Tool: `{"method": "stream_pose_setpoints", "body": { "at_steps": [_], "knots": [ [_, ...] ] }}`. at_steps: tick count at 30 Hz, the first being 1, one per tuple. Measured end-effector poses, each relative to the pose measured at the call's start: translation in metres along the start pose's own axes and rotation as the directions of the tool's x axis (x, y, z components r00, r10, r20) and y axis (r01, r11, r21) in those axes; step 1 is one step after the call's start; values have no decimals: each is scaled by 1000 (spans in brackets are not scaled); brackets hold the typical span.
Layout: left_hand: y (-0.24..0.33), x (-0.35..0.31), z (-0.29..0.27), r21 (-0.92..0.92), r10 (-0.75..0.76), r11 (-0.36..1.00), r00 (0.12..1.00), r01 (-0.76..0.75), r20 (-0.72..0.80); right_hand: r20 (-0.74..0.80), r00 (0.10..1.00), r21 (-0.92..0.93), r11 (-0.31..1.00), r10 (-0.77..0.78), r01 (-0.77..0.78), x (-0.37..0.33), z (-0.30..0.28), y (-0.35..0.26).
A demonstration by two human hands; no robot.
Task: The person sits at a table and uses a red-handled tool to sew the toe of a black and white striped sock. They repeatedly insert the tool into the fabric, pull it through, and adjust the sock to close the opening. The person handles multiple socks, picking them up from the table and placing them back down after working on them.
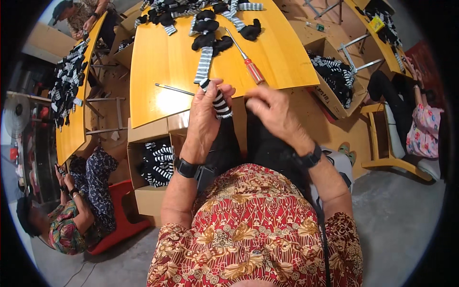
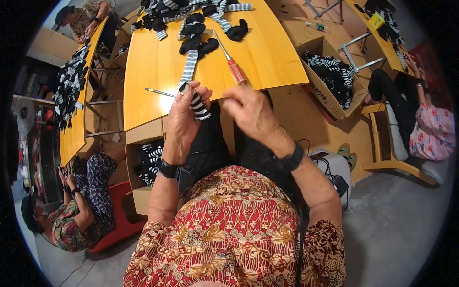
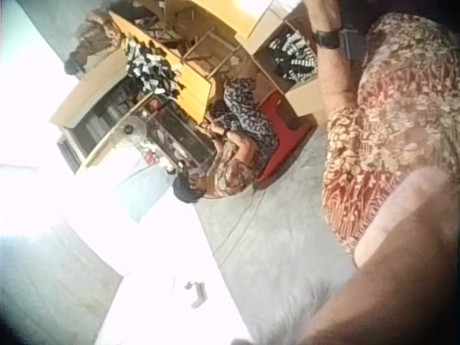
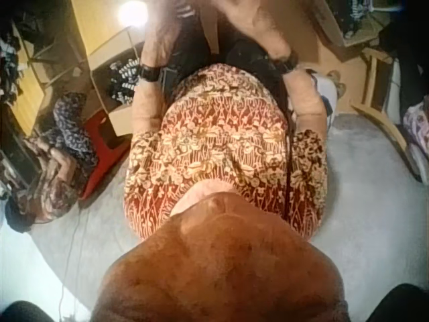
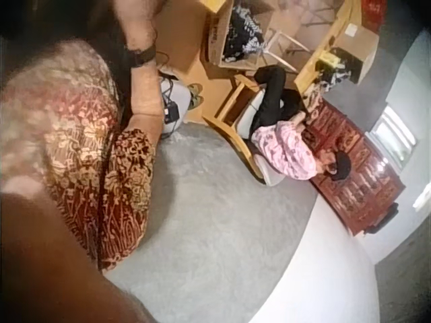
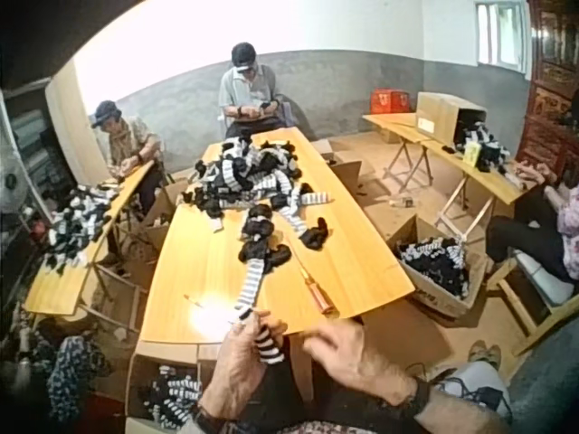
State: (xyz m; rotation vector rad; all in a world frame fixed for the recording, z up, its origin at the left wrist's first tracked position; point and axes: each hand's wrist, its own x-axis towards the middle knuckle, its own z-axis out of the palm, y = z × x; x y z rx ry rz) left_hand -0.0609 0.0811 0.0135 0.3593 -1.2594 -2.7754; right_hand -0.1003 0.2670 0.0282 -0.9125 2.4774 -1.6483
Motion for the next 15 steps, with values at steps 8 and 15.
{"method": "stream_pose_setpoints", "body": {
  "at_steps": [8,15],
  "knots": [
    [5,12,1,-361,-113,916,977,172,180,-108,972,-652,753,-207,88,60,9,60],
    [11,29,-24,-576,-106,811,994,100,24,-175,984,-55,998,31,-41,4,-1,26]
  ]
}}
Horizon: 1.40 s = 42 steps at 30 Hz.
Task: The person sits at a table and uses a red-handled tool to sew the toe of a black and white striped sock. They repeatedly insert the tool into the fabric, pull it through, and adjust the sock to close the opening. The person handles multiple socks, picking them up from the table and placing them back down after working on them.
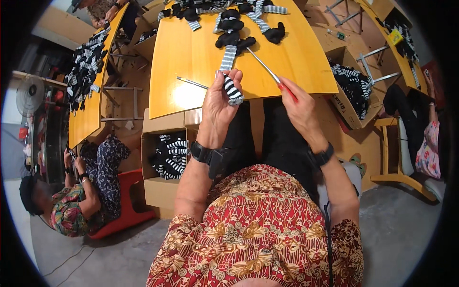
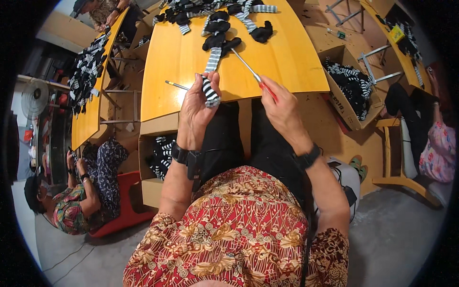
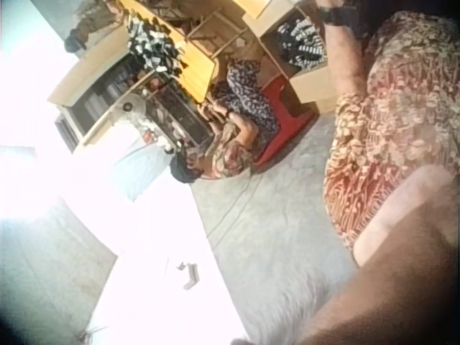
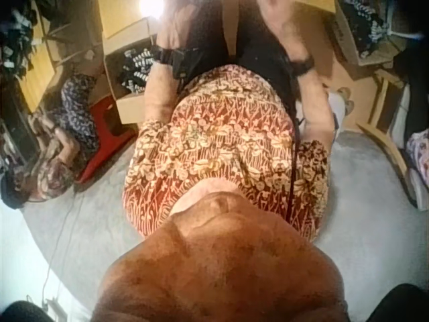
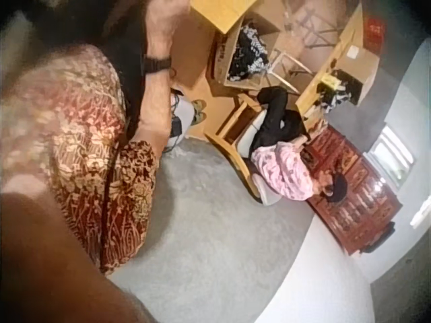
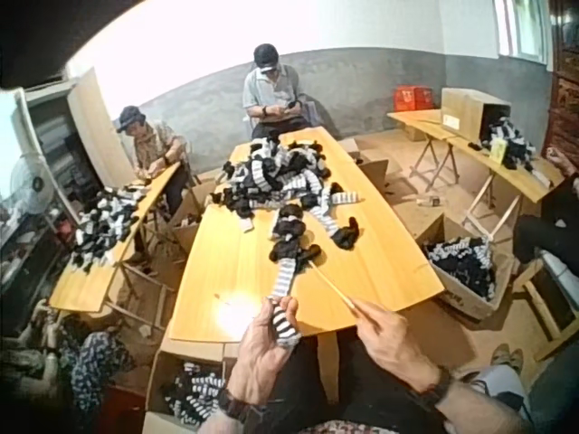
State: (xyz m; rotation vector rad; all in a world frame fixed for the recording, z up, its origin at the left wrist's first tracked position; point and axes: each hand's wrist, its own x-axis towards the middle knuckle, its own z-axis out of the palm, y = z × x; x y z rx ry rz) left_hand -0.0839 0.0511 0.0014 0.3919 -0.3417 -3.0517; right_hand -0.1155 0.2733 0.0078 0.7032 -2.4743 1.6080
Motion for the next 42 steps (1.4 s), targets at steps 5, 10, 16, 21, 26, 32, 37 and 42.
{"method": "stream_pose_setpoints", "body": {
  "at_steps": [5,10,16,21,26,32,37,42],
  "knots": [
    [4,12,3,-23,95,995,989,-98,-115,84,993,211,972,88,-104,-59,-45,-47],
    [3,16,9,-96,67,992,991,-79,-118,196,977,225,966,87,-131,-90,-62,-54],
    [1,14,10,-154,44,986,991,-63,-125,176,980,275,951,95,-142,-96,-57,-52],
    [12,17,1,-230,53,970,991,-81,-125,211,975,260,958,66,-121,-102,-66,-55],
    [6,15,0,-269,10,963,997,-31,-77,180,979,227,964,98,-138,-102,-57,-53],
    [11,15,0,-234,69,967,989,-99,-133,227,973,196,977,37,-83,-103,-66,-56],
    [1,12,5,-189,54,979,990,-77,-128,141,988,239,966,67,-99,-105,-55,-48],
    [-10,7,6,-50,112,992,989,-118,-95,156,986,146,985,64,-87,-104,-48,-49]
  ]
}}
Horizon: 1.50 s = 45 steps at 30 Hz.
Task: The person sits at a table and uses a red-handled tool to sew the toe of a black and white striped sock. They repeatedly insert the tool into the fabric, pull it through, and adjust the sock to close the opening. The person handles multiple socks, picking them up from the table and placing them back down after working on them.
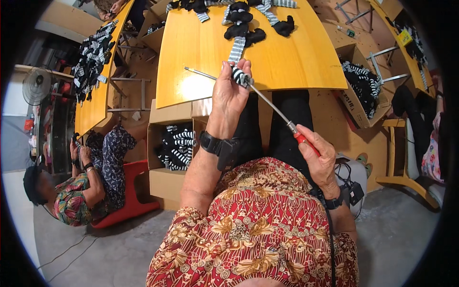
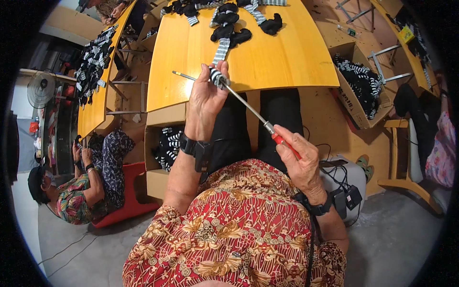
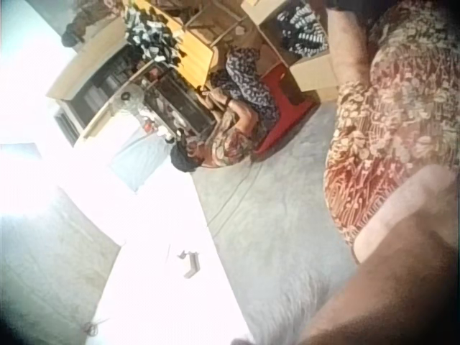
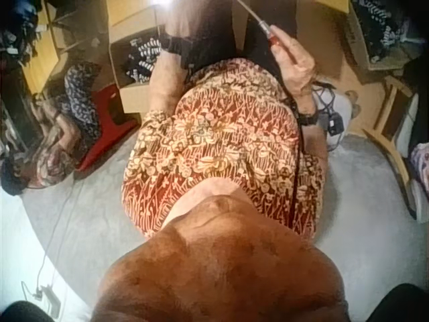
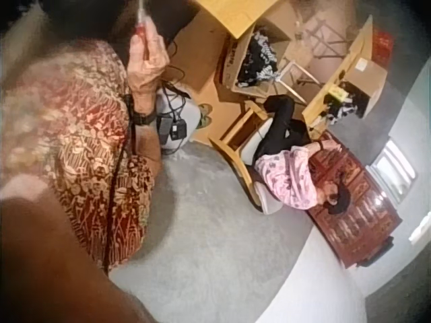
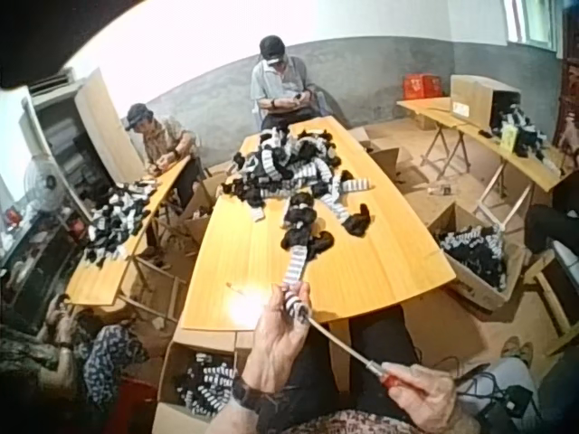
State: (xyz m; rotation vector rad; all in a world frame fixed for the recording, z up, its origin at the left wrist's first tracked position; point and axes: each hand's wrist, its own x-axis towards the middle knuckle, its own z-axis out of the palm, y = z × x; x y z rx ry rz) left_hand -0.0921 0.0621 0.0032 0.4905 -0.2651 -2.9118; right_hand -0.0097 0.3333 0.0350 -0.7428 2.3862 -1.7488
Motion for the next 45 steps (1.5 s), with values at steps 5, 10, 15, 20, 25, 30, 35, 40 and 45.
{"method": "stream_pose_setpoints", "body": {
  "at_steps": [5,10,15,20,25,30,35,40,45],
  "knots": [
    [3,-4,4,56,34,998,997,-38,62,-8,999,-7,999,-51,51,-1,3,7],
    [4,-3,6,39,-21,999,995,17,102,-22,997,1,998,-69,69,-4,4,6],
    [-4,-5,10,62,-38,998,991,30,125,-41,995,-27,996,-88,87,-1,8,6],
    [-19,-11,28,201,93,972,984,-123,152,-81,988,-77,990,-128,122,3,13,-4],
    [-36,-11,59,244,207,939,965,-241,158,-174,961,-112,974,-214,196,6,23,-6],
    [-53,-21,89,259,169,938,956,-231,239,-264,927,-122,962,-267,242,13,24,-8],
    [-63,-31,92,366,113,908,959,-205,259,-257,961,-61,994,-103,91,15,15,-23],
    [-75,-46,85,386,5,913,952,-128,305,-229,971,122,992,67,-39,18,7,-23],
    [-76,-57,85,414,-7,897,932,-154,362,-226,972,220,975,58,-7,30,16,-24]
  ]
}}
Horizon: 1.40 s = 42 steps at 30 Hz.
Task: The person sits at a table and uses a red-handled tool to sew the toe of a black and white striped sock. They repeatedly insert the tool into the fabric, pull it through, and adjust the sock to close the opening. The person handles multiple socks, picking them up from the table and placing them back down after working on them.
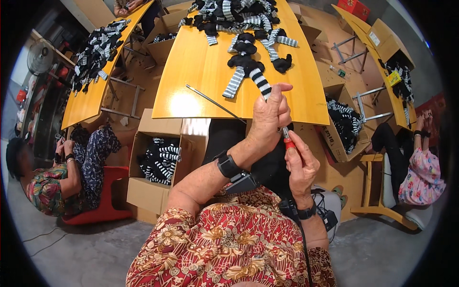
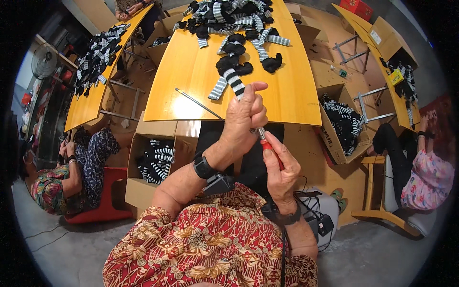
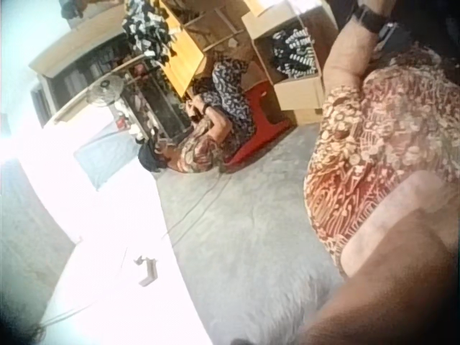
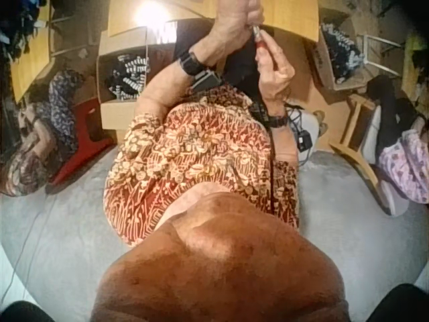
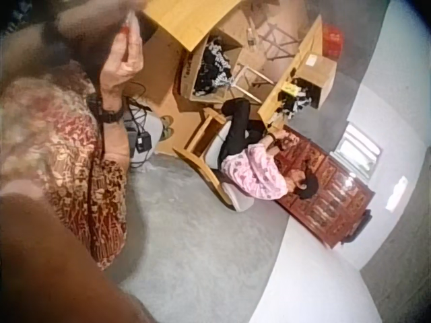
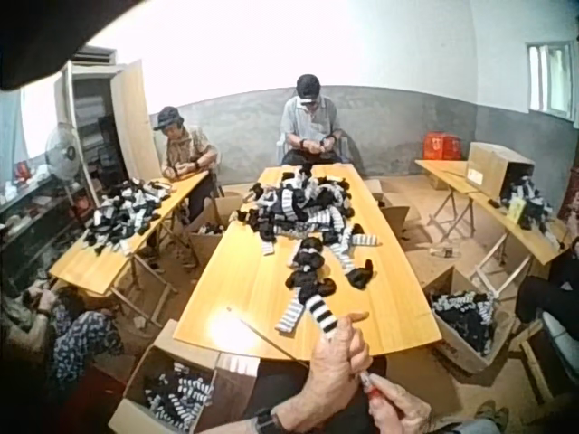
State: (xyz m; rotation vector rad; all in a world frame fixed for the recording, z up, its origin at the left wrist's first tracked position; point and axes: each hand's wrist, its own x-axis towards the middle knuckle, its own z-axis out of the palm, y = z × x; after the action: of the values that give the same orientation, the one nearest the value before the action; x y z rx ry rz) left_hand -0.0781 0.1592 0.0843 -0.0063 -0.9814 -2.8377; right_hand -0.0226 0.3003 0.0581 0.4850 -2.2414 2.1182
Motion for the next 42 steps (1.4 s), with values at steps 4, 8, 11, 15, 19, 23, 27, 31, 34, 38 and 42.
{"method": "stream_pose_setpoints", "body": {
  "at_steps": [4,8,11,15,19,23,27,31,34,38,42],
  "knots": [
    [8,-1,-2,30,-5,1000,1000,5,13,-4,995,-36,995,-98,98,5,8,17],
    [30,-5,0,-37,64,997,995,-67,-76,68,997,48,998,-48,45,0,-1,16],
    [50,4,-14,-125,138,982,989,-145,-58,108,994,70,997,-26,18,-6,-10,16],
    [63,10,-21,-10,221,975,975,-221,23,147,978,-5,988,-149,151,-10,-18,12],
    [54,7,-13,60,212,975,977,-212,9,134,976,-55,982,-172,181,-11,-14,8],
    [38,9,-3,20,175,984,984,-174,-32,33,991,-19,991,-132,132,-15,-3,16],
    [29,2,18,37,161,986,987,-160,-27,-34,985,-40,985,-169,167,-8,6,13],
    [23,-4,21,119,137,983,991,-136,4,-25,963,-105,959,-268,264,4,10,-1],
    [26,-5,21,137,145,980,989,-141,-20,-18,959,-81,957,-282,279,5,12,1],
    [36,-4,9,15,182,983,979,-181,-87,58,968,-75,965,-246,250,2,10,-1],
    [56,11,-11,-138,277,949,958,-285,-75,114,932,-119,927,-344,357,-9,4,10]
  ]
}}
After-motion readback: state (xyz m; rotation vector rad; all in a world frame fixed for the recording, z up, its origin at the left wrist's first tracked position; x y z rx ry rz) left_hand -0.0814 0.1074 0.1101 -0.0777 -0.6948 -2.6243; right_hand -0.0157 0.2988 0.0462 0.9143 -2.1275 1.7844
